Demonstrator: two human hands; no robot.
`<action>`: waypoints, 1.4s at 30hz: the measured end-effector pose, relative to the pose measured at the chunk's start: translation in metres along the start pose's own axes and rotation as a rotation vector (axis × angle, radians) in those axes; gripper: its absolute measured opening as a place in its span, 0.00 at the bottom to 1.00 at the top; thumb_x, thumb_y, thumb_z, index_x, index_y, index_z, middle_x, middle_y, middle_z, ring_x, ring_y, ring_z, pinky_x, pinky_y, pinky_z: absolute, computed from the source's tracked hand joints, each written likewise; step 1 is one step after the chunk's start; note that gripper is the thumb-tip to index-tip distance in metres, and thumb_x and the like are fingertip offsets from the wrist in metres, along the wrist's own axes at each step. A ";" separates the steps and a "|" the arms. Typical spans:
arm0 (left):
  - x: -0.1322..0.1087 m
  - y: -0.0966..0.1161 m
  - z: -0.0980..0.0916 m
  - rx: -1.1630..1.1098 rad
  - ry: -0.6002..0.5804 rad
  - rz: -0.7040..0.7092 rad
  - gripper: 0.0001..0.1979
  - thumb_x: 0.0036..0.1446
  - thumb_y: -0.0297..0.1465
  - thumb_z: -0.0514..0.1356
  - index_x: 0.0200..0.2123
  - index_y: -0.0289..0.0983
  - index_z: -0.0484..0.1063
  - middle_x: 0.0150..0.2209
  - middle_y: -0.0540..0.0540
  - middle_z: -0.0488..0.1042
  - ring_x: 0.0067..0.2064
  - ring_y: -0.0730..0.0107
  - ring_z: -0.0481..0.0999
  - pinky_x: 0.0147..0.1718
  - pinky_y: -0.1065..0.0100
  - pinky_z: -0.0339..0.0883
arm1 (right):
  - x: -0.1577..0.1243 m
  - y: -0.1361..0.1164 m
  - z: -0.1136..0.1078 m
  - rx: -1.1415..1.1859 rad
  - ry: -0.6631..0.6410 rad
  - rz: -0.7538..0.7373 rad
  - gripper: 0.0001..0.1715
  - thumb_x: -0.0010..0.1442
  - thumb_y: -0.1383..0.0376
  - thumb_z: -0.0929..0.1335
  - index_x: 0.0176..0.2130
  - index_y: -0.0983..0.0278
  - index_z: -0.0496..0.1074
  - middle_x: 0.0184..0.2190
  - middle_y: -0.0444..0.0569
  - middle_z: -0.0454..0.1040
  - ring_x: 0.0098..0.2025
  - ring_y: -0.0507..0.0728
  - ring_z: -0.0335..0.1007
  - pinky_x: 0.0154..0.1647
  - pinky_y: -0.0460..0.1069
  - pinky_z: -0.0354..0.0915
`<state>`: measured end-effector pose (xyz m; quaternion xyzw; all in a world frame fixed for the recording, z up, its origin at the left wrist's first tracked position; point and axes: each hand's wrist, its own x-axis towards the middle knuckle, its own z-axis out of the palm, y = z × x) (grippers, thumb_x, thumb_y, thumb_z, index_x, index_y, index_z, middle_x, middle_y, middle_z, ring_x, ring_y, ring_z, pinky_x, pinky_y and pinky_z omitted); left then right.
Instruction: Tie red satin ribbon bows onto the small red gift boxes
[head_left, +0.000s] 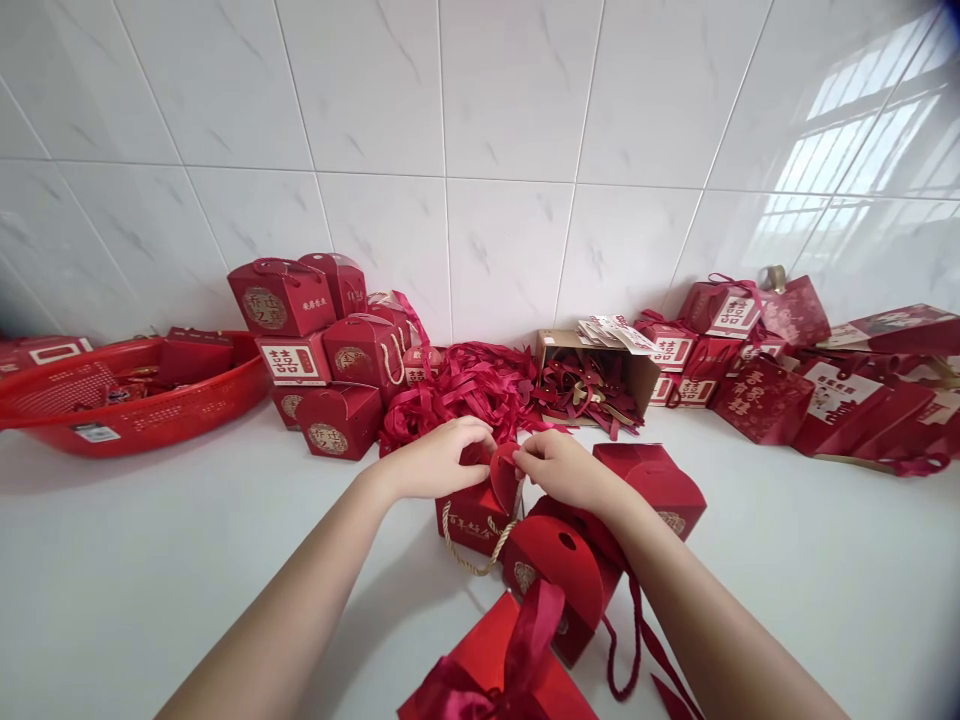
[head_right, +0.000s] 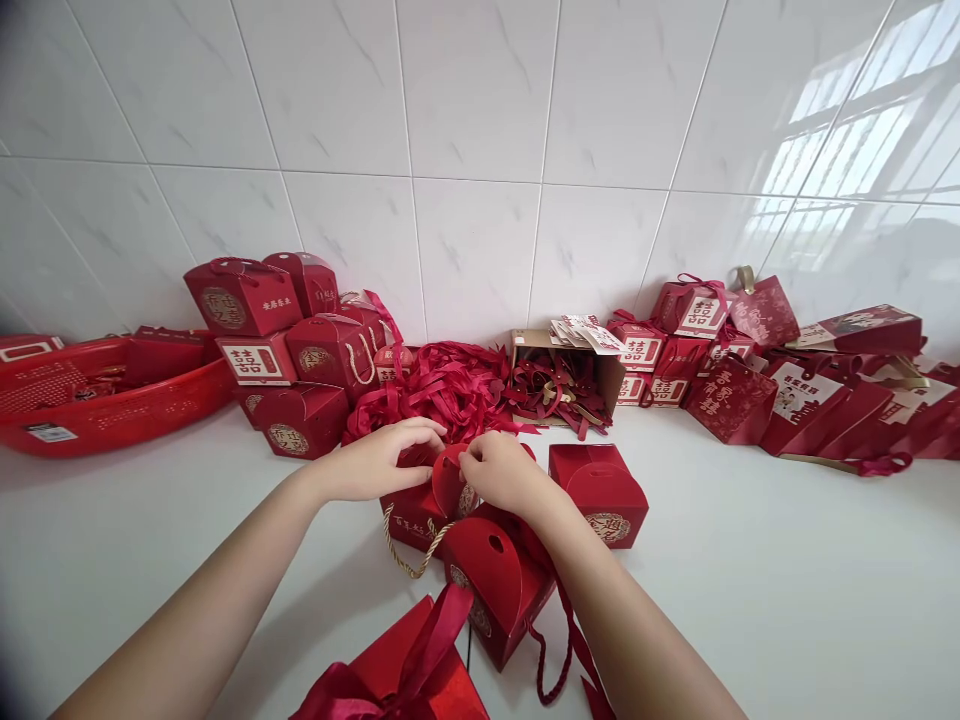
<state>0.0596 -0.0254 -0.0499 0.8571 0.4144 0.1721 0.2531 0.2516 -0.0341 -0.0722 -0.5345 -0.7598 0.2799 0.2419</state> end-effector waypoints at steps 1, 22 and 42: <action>0.000 -0.001 -0.001 -0.005 -0.003 -0.003 0.10 0.52 0.34 0.57 0.37 0.40 0.73 0.50 0.43 0.71 0.49 0.56 0.72 0.48 0.60 0.65 | -0.001 -0.001 -0.001 -0.012 0.000 0.000 0.14 0.55 0.67 0.61 0.20 0.64 0.67 0.21 0.46 0.71 0.24 0.52 0.64 0.26 0.46 0.57; 0.001 0.011 0.011 0.074 0.219 0.077 0.08 0.61 0.28 0.44 0.33 0.41 0.61 0.37 0.48 0.65 0.35 0.67 0.67 0.37 0.64 0.63 | -0.008 -0.003 -0.003 0.065 0.181 -0.162 0.18 0.62 0.56 0.63 0.48 0.62 0.70 0.46 0.54 0.72 0.49 0.59 0.67 0.48 0.53 0.62; -0.015 0.005 -0.018 0.142 0.119 -0.479 0.09 0.51 0.38 0.57 0.34 0.41 0.64 0.37 0.48 0.76 0.29 0.66 0.76 0.23 0.69 0.66 | -0.087 -0.049 -0.059 0.693 0.762 -0.579 0.11 0.66 0.66 0.63 0.35 0.62 0.74 0.32 0.45 0.71 0.37 0.52 0.70 0.41 0.47 0.65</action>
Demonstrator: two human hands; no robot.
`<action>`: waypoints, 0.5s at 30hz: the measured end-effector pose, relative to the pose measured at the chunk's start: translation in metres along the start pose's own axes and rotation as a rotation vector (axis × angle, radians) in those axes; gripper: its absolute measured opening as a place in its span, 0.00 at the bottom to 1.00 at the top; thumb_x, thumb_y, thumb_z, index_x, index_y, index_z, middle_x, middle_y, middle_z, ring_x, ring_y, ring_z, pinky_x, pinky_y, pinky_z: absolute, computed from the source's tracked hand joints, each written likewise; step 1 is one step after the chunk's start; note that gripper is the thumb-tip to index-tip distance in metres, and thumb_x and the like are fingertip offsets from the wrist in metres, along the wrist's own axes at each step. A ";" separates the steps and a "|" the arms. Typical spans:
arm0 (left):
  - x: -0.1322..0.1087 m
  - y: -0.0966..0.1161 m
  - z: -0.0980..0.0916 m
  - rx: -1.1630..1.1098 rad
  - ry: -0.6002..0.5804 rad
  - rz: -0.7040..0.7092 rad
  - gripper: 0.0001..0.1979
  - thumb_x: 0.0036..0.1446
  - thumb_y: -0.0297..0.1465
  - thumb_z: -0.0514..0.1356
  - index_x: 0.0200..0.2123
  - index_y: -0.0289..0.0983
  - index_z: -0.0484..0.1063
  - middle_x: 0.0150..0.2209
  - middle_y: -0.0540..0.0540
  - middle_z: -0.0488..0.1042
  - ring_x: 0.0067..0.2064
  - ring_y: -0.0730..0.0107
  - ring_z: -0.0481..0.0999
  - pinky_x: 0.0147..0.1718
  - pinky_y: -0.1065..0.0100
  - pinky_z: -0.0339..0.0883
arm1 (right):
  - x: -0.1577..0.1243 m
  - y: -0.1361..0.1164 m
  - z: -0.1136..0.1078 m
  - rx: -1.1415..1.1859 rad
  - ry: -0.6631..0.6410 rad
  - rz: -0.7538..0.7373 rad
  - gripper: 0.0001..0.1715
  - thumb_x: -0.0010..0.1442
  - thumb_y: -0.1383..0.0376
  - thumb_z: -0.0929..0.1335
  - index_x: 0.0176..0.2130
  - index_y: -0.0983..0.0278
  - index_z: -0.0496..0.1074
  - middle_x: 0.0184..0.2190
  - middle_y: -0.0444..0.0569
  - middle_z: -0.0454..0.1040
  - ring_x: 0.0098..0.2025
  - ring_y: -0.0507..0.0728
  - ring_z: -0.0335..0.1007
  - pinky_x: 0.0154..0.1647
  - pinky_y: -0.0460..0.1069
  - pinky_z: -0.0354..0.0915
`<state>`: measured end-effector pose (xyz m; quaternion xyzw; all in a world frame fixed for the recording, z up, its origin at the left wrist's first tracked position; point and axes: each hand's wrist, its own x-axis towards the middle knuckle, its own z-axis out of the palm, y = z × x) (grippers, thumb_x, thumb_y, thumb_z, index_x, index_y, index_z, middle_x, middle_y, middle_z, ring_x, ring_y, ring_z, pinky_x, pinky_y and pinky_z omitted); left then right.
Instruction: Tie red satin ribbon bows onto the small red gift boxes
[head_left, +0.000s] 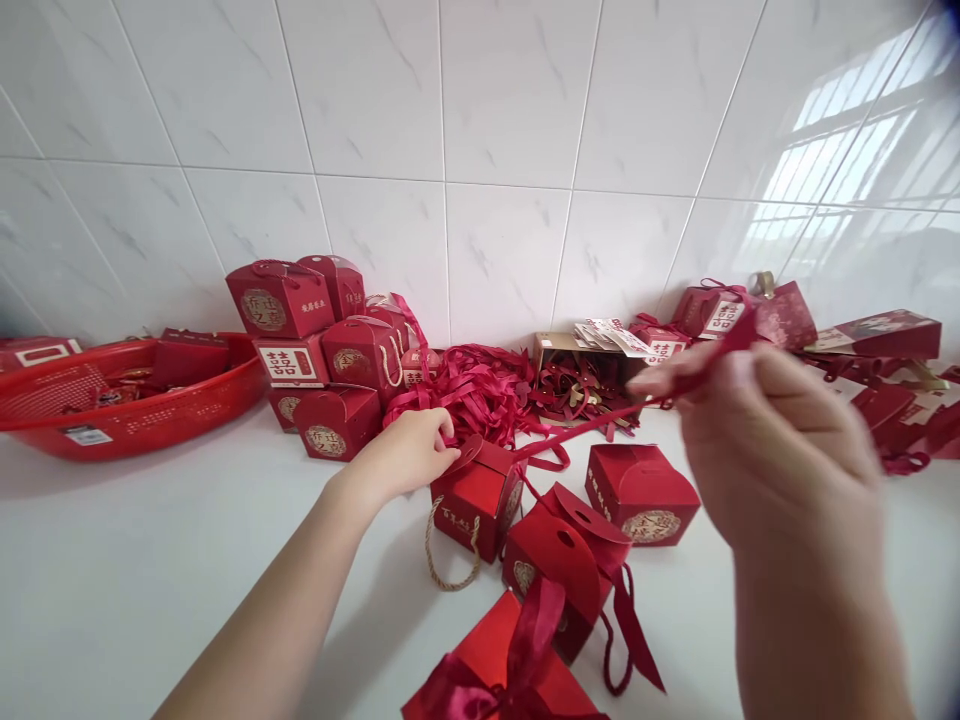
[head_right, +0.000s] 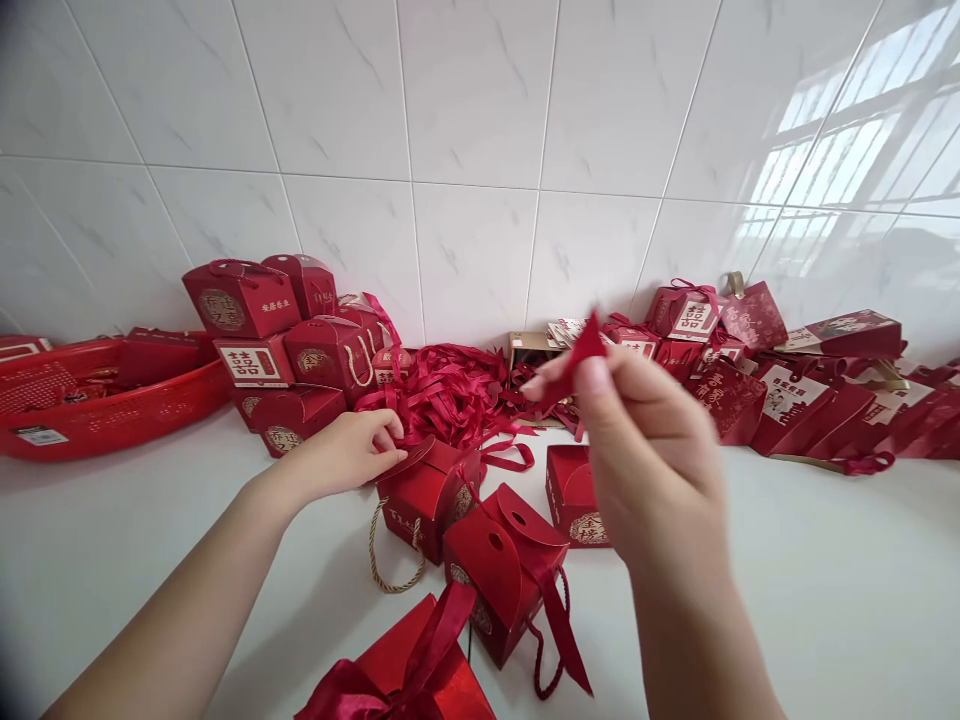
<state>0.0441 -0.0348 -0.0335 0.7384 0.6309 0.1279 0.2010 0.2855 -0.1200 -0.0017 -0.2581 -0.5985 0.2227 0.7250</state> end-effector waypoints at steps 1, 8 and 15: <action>0.000 0.000 0.000 -0.028 -0.030 0.004 0.10 0.51 0.38 0.57 0.35 0.41 0.64 0.37 0.48 0.77 0.29 0.66 0.76 0.22 0.70 0.65 | 0.000 -0.007 0.000 0.040 0.058 -0.063 0.13 0.66 0.67 0.62 0.35 0.62 0.74 0.32 0.46 0.71 0.36 0.52 0.70 0.41 0.47 0.65; 0.001 -0.004 -0.001 -0.015 -0.063 0.065 0.12 0.48 0.33 0.59 0.39 0.41 0.66 0.37 0.48 0.77 0.29 0.67 0.76 0.22 0.72 0.65 | 0.038 0.017 0.030 -0.148 -0.421 0.210 0.16 0.64 0.60 0.63 0.28 0.64 0.69 0.25 0.44 0.65 0.28 0.50 0.62 0.29 0.46 0.60; 0.011 -0.018 -0.007 -0.141 -0.063 0.030 0.16 0.51 0.29 0.57 0.45 0.39 0.65 0.39 0.45 0.76 0.31 0.65 0.78 0.19 0.73 0.63 | 0.035 0.095 0.077 -0.530 -0.911 0.680 0.17 0.59 0.67 0.61 0.20 0.64 0.57 0.18 0.39 0.54 0.21 0.48 0.48 0.24 0.46 0.49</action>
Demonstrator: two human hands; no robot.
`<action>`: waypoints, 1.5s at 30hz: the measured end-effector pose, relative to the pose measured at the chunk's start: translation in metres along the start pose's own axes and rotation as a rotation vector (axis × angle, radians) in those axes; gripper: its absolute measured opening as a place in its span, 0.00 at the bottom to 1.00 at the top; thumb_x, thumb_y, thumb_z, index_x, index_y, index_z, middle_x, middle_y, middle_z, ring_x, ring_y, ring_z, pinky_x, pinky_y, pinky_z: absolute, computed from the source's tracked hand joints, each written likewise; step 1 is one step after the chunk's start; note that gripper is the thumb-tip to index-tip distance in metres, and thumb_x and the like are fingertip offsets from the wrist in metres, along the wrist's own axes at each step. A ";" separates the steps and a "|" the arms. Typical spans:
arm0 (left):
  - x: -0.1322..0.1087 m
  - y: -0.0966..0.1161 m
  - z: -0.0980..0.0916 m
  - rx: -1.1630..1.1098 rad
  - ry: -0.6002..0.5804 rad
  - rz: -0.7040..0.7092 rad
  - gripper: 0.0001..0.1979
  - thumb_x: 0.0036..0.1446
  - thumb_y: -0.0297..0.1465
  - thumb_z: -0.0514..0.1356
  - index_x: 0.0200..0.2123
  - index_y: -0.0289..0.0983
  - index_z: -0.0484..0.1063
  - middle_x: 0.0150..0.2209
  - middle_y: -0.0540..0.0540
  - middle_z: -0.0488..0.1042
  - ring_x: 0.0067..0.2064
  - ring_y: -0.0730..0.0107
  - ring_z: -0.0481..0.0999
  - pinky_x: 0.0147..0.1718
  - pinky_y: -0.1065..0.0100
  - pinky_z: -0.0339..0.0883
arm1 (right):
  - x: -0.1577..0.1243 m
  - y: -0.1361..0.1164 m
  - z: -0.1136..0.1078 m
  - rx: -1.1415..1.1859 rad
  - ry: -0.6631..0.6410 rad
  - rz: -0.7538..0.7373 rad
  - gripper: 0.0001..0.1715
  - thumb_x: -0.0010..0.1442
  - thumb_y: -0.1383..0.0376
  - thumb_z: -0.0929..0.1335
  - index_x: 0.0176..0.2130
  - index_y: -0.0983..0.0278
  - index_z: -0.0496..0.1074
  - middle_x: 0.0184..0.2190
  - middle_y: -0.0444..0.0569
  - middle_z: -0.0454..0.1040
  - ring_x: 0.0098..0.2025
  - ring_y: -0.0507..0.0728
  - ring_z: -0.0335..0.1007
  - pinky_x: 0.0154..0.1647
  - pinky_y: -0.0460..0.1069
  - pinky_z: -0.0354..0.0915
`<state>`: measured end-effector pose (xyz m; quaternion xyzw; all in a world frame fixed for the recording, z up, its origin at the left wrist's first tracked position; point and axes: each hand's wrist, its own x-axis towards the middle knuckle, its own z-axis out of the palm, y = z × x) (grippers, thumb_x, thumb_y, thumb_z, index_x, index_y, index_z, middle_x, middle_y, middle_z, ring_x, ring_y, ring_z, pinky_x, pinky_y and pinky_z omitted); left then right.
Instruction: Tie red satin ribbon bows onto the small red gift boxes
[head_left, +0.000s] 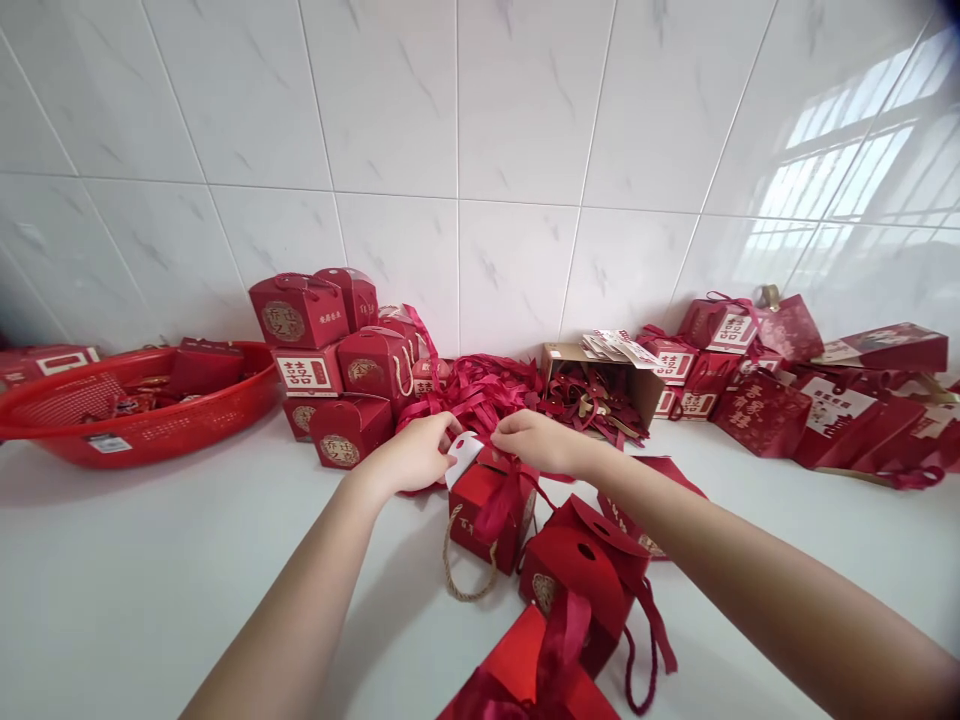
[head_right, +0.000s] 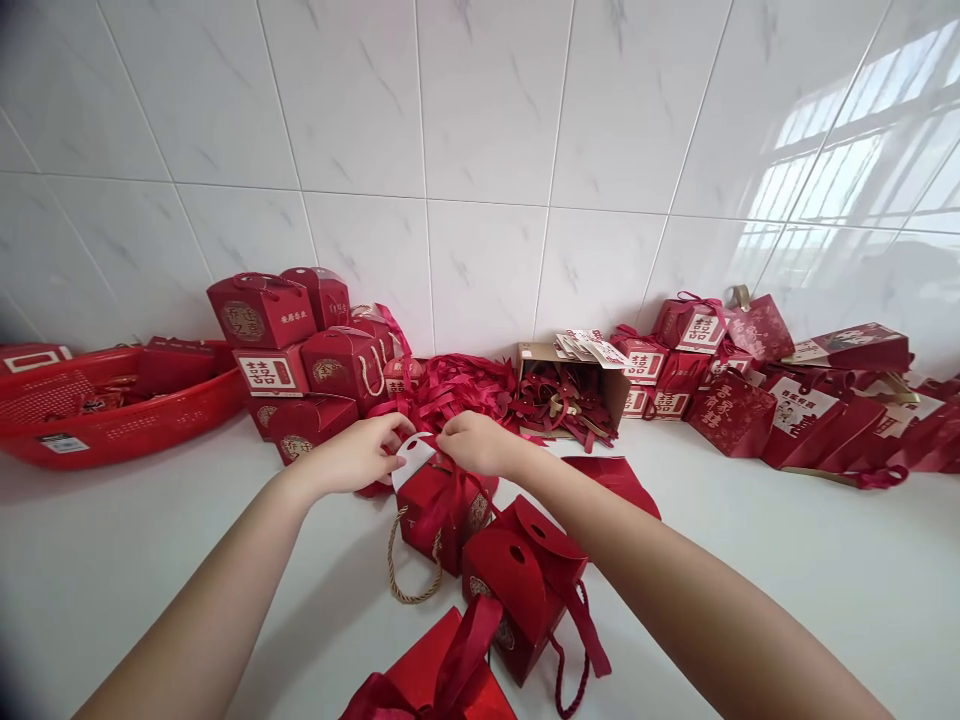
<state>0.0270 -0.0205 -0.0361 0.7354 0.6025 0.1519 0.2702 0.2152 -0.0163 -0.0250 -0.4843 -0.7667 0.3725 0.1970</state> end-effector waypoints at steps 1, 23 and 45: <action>0.001 -0.001 0.000 -0.029 -0.017 -0.009 0.17 0.51 0.29 0.57 0.46 0.39 0.64 0.39 0.45 0.76 0.31 0.65 0.78 0.18 0.73 0.63 | 0.005 0.001 0.005 -0.026 -0.007 0.027 0.17 0.58 0.68 0.61 0.19 0.64 0.58 0.18 0.39 0.55 0.22 0.48 0.49 0.25 0.46 0.50; -0.003 -0.003 -0.003 -0.162 -0.093 0.011 0.11 0.58 0.36 0.51 0.40 0.39 0.67 0.34 0.45 0.78 0.31 0.63 0.81 0.21 0.72 0.66 | 0.029 0.011 0.030 -0.026 -0.115 0.024 0.14 0.60 0.66 0.60 0.23 0.64 0.61 0.21 0.40 0.61 0.22 0.48 0.52 0.26 0.46 0.52; -0.002 -0.028 -0.029 -0.032 0.180 0.270 0.14 0.52 0.35 0.58 0.43 0.40 0.68 0.49 0.45 0.72 0.52 0.60 0.70 0.53 0.63 0.62 | -0.030 0.039 0.001 -0.213 -0.055 0.003 0.06 0.52 0.65 0.69 0.29 0.64 0.67 0.28 0.47 0.75 0.31 0.55 0.70 0.28 0.47 0.59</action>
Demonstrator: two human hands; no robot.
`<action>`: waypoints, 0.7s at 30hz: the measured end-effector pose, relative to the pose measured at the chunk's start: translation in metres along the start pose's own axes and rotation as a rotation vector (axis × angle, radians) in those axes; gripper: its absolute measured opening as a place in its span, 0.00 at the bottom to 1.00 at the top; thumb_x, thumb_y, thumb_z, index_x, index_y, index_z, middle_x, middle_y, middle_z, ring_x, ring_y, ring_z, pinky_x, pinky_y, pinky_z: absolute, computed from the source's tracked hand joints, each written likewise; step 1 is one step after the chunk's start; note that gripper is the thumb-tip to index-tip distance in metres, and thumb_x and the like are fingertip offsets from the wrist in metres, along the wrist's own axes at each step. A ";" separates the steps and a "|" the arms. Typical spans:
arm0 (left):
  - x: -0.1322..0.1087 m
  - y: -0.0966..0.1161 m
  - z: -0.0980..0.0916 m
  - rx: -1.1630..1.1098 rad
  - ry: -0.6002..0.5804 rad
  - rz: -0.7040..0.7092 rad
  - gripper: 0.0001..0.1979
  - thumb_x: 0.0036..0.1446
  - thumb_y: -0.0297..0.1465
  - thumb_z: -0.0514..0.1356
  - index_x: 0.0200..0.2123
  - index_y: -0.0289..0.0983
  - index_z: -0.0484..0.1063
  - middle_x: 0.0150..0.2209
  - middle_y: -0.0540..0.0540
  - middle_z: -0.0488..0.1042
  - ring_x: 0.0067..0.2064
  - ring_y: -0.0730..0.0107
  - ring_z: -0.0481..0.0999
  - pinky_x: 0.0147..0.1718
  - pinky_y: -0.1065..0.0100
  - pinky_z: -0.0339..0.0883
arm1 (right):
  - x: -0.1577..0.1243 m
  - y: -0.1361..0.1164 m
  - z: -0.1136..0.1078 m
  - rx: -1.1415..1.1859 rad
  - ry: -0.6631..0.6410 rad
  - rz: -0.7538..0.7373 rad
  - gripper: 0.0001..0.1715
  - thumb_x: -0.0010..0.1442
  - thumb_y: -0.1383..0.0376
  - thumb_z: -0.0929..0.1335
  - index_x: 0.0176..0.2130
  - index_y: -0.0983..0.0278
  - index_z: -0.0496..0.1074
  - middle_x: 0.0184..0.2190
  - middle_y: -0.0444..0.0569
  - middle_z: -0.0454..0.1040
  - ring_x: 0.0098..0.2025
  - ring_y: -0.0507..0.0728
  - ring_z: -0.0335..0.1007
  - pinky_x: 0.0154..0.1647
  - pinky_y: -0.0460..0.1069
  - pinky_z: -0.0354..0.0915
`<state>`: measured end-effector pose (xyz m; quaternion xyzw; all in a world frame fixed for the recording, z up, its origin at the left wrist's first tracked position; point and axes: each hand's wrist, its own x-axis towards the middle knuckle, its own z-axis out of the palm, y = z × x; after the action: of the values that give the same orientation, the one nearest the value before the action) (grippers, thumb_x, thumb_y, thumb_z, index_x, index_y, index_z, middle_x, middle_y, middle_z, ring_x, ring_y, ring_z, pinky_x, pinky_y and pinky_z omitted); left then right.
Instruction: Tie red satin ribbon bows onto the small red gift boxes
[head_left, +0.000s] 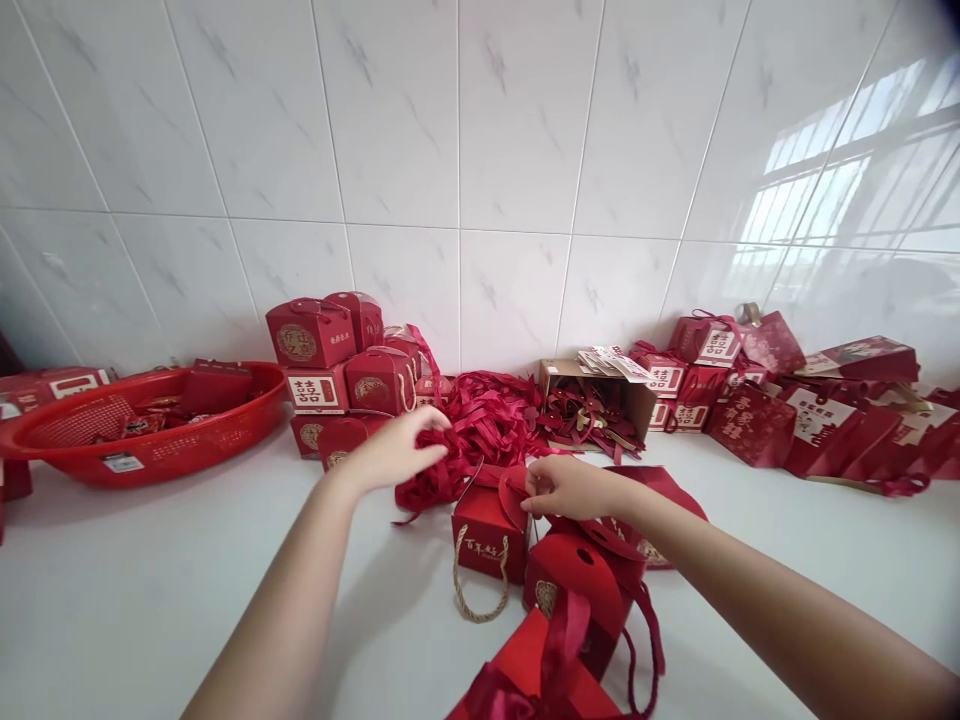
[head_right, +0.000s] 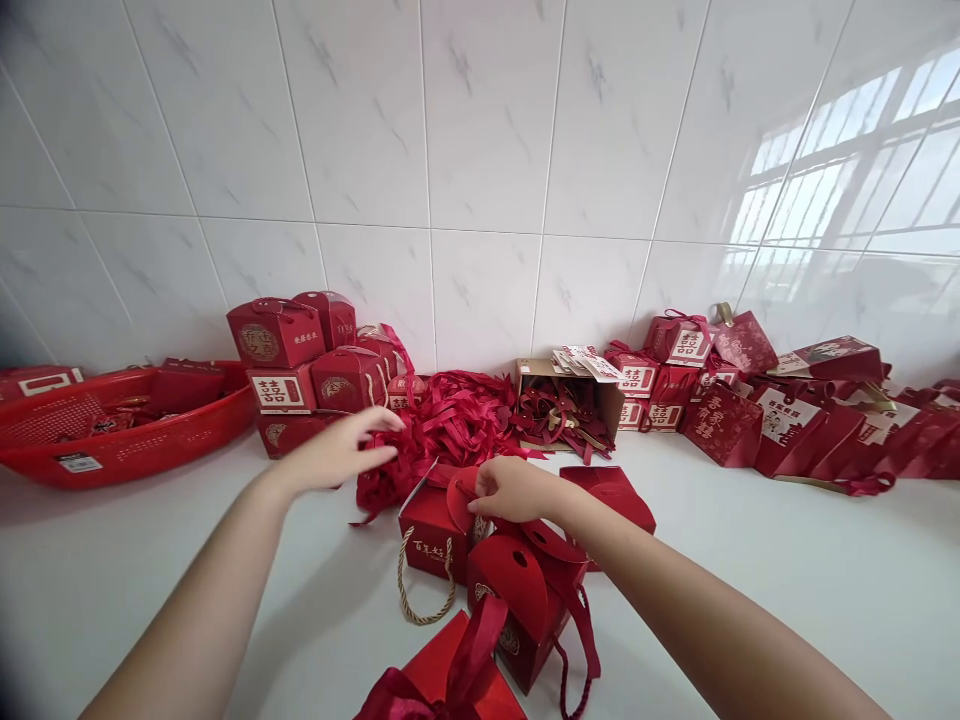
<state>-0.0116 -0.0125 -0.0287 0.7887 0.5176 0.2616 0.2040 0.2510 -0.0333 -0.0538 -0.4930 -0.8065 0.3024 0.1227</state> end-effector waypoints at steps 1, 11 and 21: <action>0.003 0.002 0.011 -0.080 -0.136 0.023 0.14 0.52 0.37 0.58 0.42 0.40 0.67 0.48 0.45 0.72 0.51 0.61 0.71 0.53 0.63 0.62 | 0.003 0.003 0.001 0.031 0.001 -0.009 0.03 0.53 0.67 0.68 0.30 0.64 0.68 0.28 0.47 0.76 0.31 0.55 0.71 0.29 0.47 0.61; 0.016 -0.007 0.047 -0.235 -0.420 -0.055 0.15 0.49 0.39 0.61 0.37 0.39 0.62 0.27 0.54 0.67 0.27 0.72 0.70 0.28 0.69 0.66 | 0.017 0.033 -0.010 0.079 0.060 0.041 0.12 0.56 0.73 0.62 0.39 0.67 0.72 0.27 0.47 0.74 0.24 0.50 0.68 0.26 0.44 0.64; 0.010 0.001 0.029 -0.139 -0.382 -0.127 0.13 0.51 0.39 0.59 0.36 0.38 0.68 0.32 0.48 0.73 0.32 0.68 0.72 0.32 0.69 0.66 | 0.022 0.028 -0.019 -0.249 0.258 -0.175 0.13 0.64 0.66 0.60 0.37 0.65 0.72 0.39 0.54 0.69 0.38 0.56 0.65 0.41 0.49 0.58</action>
<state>0.0103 -0.0055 -0.0488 0.7739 0.4988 0.1290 0.3682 0.2703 0.0024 -0.0583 -0.4670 -0.8550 0.1231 0.1890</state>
